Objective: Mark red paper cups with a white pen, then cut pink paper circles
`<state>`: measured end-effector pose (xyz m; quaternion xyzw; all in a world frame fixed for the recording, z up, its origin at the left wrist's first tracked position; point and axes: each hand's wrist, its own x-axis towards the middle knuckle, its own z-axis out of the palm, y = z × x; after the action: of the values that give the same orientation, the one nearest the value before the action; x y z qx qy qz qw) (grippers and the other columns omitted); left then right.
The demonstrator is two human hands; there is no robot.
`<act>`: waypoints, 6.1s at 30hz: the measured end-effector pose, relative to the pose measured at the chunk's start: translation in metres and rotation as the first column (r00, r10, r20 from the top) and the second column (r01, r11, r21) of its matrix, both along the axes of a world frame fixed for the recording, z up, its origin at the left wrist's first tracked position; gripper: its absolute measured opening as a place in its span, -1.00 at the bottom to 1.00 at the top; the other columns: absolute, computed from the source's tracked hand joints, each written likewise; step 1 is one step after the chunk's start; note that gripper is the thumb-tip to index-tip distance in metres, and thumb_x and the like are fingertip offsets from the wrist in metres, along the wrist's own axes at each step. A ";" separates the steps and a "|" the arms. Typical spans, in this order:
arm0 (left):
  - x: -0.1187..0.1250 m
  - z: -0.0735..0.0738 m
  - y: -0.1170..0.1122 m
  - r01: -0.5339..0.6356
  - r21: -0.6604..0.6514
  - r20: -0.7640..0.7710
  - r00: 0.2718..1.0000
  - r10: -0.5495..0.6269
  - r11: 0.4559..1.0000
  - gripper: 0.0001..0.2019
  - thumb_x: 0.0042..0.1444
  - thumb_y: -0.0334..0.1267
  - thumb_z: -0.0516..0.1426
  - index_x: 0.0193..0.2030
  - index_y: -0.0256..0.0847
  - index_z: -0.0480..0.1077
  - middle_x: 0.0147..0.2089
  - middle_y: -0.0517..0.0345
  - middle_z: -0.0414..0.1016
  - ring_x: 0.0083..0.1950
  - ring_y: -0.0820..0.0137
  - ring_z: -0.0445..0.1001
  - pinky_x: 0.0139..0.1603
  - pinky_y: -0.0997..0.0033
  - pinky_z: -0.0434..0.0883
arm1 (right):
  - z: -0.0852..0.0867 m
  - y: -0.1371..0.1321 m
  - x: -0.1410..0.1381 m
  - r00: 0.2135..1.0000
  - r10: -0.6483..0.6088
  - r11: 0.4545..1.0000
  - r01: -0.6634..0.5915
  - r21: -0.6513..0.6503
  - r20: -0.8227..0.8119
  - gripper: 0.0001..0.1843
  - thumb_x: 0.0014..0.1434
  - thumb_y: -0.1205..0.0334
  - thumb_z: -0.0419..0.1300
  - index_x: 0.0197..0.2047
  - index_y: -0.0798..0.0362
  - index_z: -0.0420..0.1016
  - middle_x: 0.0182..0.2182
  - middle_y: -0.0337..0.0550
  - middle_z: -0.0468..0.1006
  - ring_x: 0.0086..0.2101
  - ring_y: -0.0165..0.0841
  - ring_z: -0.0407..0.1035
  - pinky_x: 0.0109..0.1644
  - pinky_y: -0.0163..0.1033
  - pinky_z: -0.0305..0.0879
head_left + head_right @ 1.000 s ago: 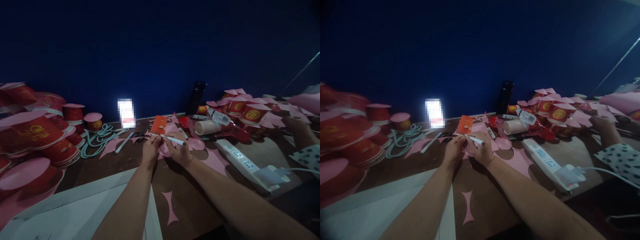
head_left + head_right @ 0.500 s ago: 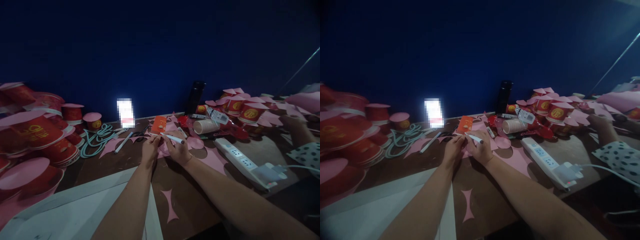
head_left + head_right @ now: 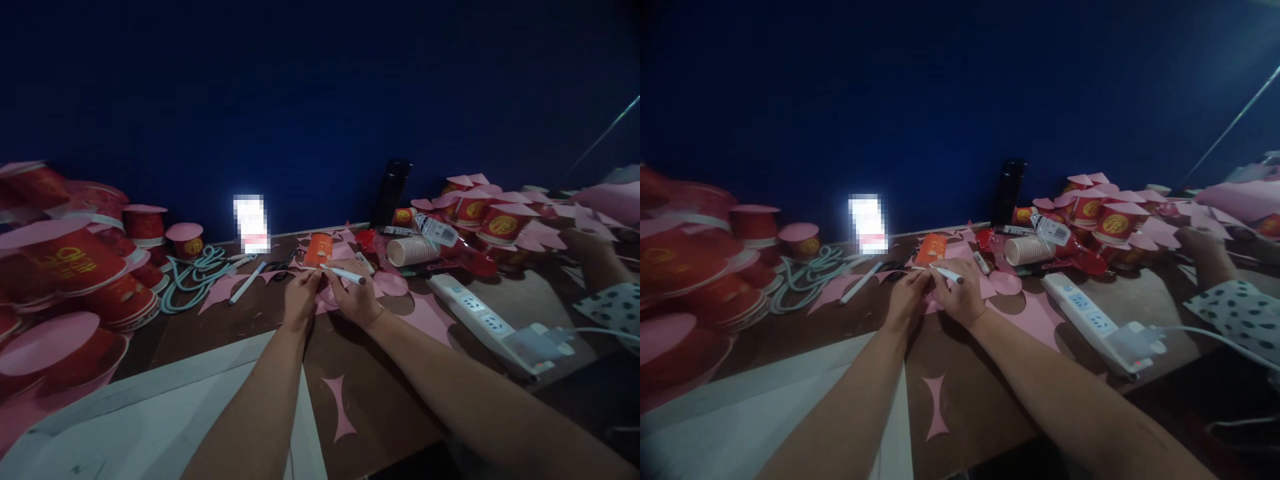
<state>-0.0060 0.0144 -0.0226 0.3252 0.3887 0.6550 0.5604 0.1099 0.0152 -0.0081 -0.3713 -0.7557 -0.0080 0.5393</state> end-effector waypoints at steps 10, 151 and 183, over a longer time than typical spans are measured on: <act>-0.001 0.007 -0.003 0.021 -0.157 0.309 0.951 0.029 0.987 -0.92 -0.09 -0.40 0.25 -0.42 -0.33 0.44 -0.45 0.07 0.52 -0.40 0.49 0.51 -0.22 0.48 0.45 | -0.002 0.003 0.006 0.992 -0.037 0.999 0.035 -0.022 -0.117 -0.83 0.21 0.24 0.12 -0.14 -0.02 0.47 -0.26 -0.08 0.57 -0.22 -0.26 0.45 -0.06 -0.07 0.35; 0.000 0.008 -0.005 0.052 -0.146 0.355 0.935 0.003 0.988 -0.94 -0.05 -0.44 0.23 -0.41 -0.34 0.41 -0.47 0.15 0.48 -0.40 0.52 0.49 -0.15 0.47 0.43 | -0.005 0.000 0.002 0.996 -0.088 0.995 0.089 0.046 -0.004 -0.86 0.22 0.23 0.09 -0.20 0.00 0.47 -0.29 -0.10 0.56 -0.20 -0.25 0.43 -0.06 -0.09 0.31; 0.000 0.010 -0.003 0.056 -0.201 0.323 0.946 0.012 0.978 -0.94 0.07 -0.47 0.12 -0.37 -0.35 0.43 -0.46 0.14 0.48 -0.47 0.58 0.47 -0.33 0.60 0.43 | -0.004 0.000 0.000 0.994 -0.091 0.996 0.090 0.025 0.052 -0.89 0.21 0.24 0.12 -0.22 0.02 0.45 -0.26 -0.10 0.58 -0.22 -0.28 0.43 -0.05 -0.10 0.25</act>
<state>-0.0061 0.0115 -0.0123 0.1576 0.3544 0.6489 0.6546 0.1101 0.0147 -0.0117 -0.3989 -0.7521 -0.0507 0.5222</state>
